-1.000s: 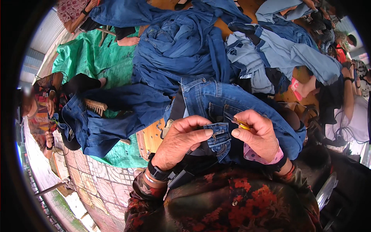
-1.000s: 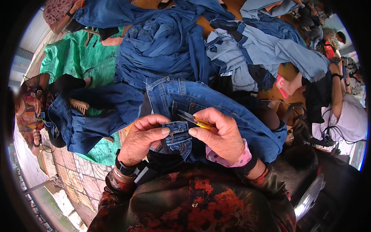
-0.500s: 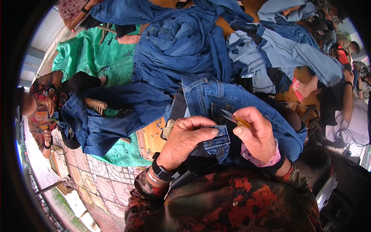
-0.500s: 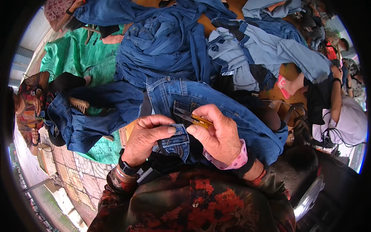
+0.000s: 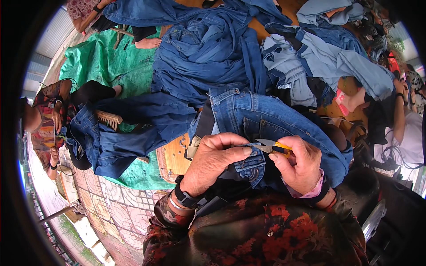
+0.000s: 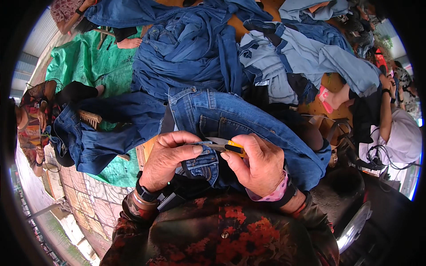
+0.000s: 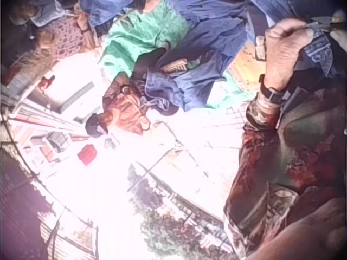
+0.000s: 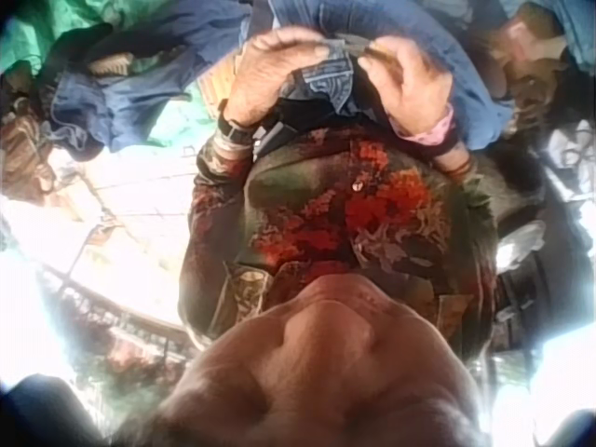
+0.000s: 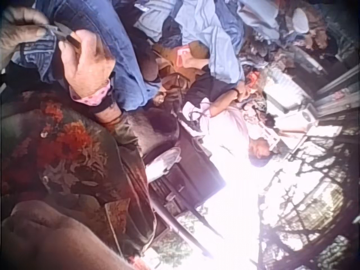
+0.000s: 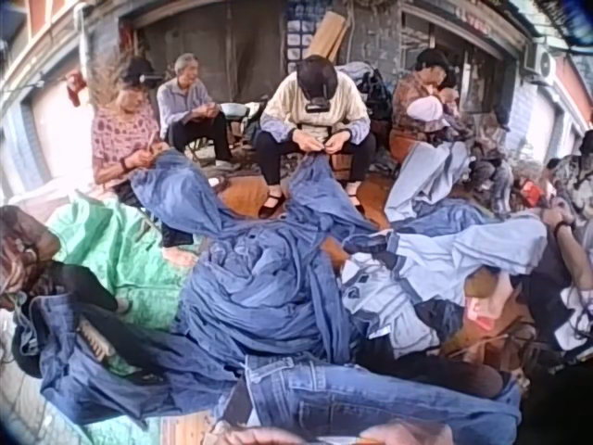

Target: Removing labels and trimming loose threads from denim jeans using scissors and pliers in a workshop environment.

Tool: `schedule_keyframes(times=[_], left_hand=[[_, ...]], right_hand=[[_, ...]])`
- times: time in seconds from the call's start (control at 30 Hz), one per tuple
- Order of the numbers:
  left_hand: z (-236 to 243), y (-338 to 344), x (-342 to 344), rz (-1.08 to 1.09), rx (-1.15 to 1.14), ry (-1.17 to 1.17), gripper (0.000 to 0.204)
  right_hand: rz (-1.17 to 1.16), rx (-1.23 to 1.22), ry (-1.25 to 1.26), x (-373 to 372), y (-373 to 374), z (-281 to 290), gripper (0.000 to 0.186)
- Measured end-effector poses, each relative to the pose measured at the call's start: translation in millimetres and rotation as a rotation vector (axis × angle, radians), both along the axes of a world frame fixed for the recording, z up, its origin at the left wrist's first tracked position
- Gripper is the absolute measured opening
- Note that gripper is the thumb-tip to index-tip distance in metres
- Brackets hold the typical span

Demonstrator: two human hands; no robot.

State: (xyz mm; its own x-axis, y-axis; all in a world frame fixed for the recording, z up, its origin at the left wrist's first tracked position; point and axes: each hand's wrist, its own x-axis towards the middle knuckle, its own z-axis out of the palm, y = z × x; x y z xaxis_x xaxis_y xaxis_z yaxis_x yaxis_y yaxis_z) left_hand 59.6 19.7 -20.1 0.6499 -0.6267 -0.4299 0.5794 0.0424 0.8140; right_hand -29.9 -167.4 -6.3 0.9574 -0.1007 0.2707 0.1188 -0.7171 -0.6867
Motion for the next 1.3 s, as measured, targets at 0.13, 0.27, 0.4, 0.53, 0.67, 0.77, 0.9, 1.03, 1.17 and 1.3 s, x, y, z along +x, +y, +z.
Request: schedule_keyframes(times=[0.13, 0.27, 0.4, 0.53, 0.67, 0.77, 0.9, 1.03, 1.17, 1.3], left_hand=[[2.0, -0.6, -0.1, -0.008, 0.000, -0.007, 0.013], [2.1, -0.9, -0.5, 0.016, -0.013, 0.016, 0.013], [1.3, -1.6, 0.1, -0.020, -0.010, 0.001, 0.013], [-1.3, 0.5, -1.9, 0.007, -0.017, 0.024, 0.013], [-1.4, 0.4, -1.2, 0.009, -0.009, 0.035, 0.014], [1.5, 0.9, -0.7, -0.015, -0.012, 0.031, 0.014], [1.4, -4.5, -0.6, -0.013, -0.026, -0.130, 0.016], [6.9, -8.4, -0.5, -0.094, 0.179, -0.468, 0.015], [5.4, -3.8, -7.0, -0.006, 0.110, -0.405, 0.016], [16.6, -4.3, -8.9, -0.009, 0.230, -0.771, 0.019]], right_hand=[[-0.020, -0.001, -0.020, 0.4, 0.6, -2.6, 0.026], [-0.059, 0.271, 0.129, -3.0, 5.2, 0.0, 0.021], [-0.147, 0.974, 0.210, -0.4, 4.8, -7.0, 0.014], [-0.131, 1.089, 0.196, 7.9, -8.5, 2.9, 0.015], [-0.100, 0.742, 0.171, 2.4, -5.0, 3.6, 0.014], [-0.068, 0.586, 0.155, -4.9, -5.5, -4.6, 0.015], [-0.045, 0.642, 0.229, -3.8, -6.4, -3.0, 0.014], [-0.034, 1.024, 0.343, -1.7, -3.5, -12.6, 0.019], [0.155, 0.978, 0.446, 15.1, 8.8, -20.2, 0.017], [0.198, 1.208, 0.405, 22.1, 13.5, -37.9, 0.013]])
